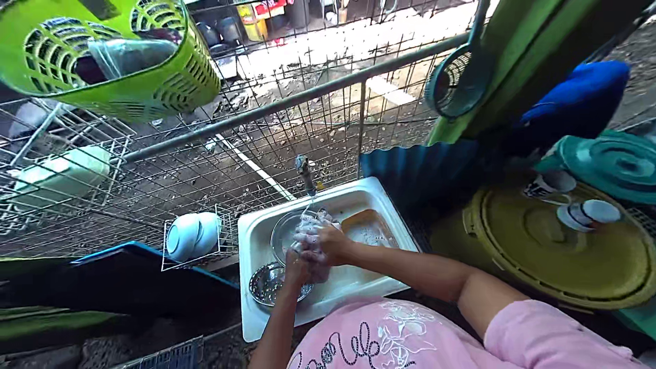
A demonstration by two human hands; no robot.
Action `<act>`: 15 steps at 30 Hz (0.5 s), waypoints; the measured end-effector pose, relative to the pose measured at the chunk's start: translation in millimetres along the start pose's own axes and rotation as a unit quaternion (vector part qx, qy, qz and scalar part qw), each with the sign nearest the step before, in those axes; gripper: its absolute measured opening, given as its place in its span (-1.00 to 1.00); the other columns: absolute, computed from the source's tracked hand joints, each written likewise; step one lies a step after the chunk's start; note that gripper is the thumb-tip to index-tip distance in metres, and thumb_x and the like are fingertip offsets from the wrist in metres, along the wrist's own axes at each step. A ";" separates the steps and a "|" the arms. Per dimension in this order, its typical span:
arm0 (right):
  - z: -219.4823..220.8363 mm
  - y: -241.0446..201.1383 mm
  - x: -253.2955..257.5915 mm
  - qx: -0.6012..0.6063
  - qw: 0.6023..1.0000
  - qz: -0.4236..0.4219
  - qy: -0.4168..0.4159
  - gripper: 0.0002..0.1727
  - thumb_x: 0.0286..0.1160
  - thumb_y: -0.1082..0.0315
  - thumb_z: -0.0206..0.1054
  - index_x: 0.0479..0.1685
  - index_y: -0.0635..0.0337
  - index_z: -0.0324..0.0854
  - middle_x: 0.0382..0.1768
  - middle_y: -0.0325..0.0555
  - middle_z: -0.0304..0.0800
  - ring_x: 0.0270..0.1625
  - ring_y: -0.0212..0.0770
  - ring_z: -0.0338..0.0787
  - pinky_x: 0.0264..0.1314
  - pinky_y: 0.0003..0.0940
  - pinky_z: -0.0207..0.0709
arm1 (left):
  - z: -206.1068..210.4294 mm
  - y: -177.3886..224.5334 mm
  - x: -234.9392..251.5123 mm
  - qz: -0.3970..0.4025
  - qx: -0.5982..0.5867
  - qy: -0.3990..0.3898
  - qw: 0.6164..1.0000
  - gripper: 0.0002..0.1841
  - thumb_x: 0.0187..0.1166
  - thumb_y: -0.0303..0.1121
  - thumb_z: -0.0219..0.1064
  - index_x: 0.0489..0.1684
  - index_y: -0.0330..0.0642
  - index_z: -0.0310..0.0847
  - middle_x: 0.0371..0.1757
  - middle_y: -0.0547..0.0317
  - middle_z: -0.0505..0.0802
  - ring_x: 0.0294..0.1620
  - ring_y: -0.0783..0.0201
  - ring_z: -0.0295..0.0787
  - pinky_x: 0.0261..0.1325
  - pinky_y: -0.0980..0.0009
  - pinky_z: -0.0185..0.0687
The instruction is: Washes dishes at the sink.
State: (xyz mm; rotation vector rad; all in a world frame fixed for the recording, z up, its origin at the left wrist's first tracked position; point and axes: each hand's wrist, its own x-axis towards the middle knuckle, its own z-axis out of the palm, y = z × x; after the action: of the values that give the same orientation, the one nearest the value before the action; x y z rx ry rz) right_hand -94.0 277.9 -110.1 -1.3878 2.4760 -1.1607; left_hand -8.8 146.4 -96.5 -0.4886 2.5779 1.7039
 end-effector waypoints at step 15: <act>-36.8 43.2 28.4 0.182 0.970 0.161 0.023 -0.68 0.65 0.37 0.22 -0.10 0.52 0.79 -0.13 0.18 0.89 0.04 -0.10 0.85 0.30 -0.11 0.62 | -14.0 1.6 -12.7 -0.010 -0.088 0.023 0.996 -0.84 0.28 -0.46 0.53 -0.31 -0.39 0.77 -0.40 0.22 0.84 -0.33 0.52 0.74 -0.08 0.46 0.68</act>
State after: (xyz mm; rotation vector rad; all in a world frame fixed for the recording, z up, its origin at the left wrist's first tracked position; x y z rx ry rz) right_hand -155.9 290.7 -103.7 -0.8362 2.2481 -1.4788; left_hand 5.1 137.5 -87.1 -0.5622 2.4547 1.9465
